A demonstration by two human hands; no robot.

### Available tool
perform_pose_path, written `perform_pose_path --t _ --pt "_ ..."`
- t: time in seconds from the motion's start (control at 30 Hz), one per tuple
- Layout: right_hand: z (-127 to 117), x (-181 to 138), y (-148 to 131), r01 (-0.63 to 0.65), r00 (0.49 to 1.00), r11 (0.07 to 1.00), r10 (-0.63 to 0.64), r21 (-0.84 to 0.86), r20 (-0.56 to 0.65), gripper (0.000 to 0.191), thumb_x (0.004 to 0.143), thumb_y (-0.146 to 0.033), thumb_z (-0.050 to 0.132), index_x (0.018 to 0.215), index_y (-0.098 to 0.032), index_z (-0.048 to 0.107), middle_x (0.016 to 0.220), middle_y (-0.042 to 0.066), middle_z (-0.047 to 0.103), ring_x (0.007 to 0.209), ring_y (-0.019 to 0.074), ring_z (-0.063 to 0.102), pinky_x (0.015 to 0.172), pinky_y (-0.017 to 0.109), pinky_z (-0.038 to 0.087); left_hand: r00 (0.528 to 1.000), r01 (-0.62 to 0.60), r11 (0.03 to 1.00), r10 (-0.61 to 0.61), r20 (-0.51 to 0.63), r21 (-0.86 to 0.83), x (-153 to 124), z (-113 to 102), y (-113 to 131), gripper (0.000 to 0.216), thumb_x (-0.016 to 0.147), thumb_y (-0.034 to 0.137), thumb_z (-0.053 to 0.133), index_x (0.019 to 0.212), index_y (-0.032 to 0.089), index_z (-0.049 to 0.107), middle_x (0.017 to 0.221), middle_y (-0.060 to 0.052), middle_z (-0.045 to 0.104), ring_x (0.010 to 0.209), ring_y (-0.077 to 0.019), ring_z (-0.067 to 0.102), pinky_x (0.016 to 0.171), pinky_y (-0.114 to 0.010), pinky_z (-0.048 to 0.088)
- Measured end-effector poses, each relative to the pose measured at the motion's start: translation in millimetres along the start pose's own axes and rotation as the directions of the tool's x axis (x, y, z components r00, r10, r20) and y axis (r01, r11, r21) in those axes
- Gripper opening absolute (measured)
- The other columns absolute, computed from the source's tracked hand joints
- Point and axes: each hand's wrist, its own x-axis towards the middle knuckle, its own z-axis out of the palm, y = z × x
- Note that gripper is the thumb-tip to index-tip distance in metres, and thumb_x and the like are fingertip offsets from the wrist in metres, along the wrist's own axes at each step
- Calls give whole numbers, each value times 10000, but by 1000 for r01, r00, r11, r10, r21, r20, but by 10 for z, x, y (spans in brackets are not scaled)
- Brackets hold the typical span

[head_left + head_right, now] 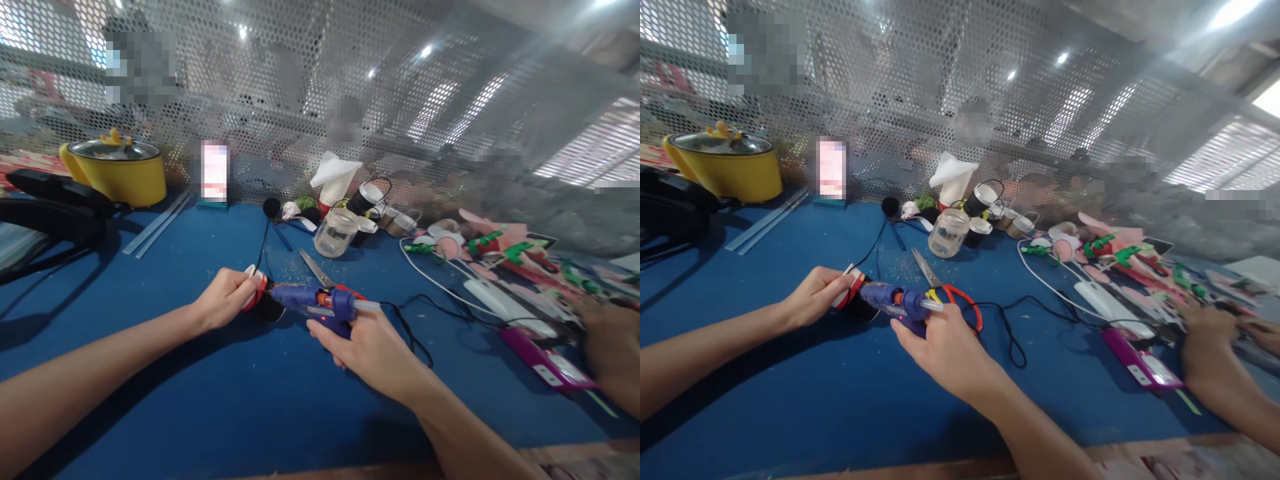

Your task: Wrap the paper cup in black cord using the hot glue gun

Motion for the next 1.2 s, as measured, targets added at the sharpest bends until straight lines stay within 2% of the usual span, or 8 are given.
perform_pose_path --t 0.37,0.6,0.73,1.2 --pt "47 -38 -27 26 1000 999 -26 -28 13 214 746 -290 442 579 -189 532 362 -33 473 373 115 480 404 215 386 1000 -7 998 7 0 -57 -1 12 -39 398 774 370 314 442 151 331 412 54 285 396 -47 231 373 -187 189" --pt "52 -31 10 98 993 989 -105 -109 -57 154 742 -279 459 638 -184 521 475 -10 515 462 123 501 457 217 386 1000 30 998 -30 -1 -52 -6 14 -14 398 770 379 313 442 153 311 425 56 263 406 -46 217 378 -189 181" --pt "56 -34 19 141 989 983 -145 -115 -29 110 734 -251 469 675 -178 526 565 -6 553 482 109 497 479 208 386 999 48 998 -48 -7 -48 -3 18 -20 397 768 379 312 444 151 324 427 55 260 410 -48 222 383 -190 189" --pt "98 -54 15 164 985 967 -173 -194 -27 143 744 -255 460 619 -191 491 510 -19 509 425 96 457 422 201 340 998 62 993 -64 -21 -96 16 32 -39 378 751 359 327 437 150 354 403 57 268 384 -47 225 362 -193 181"
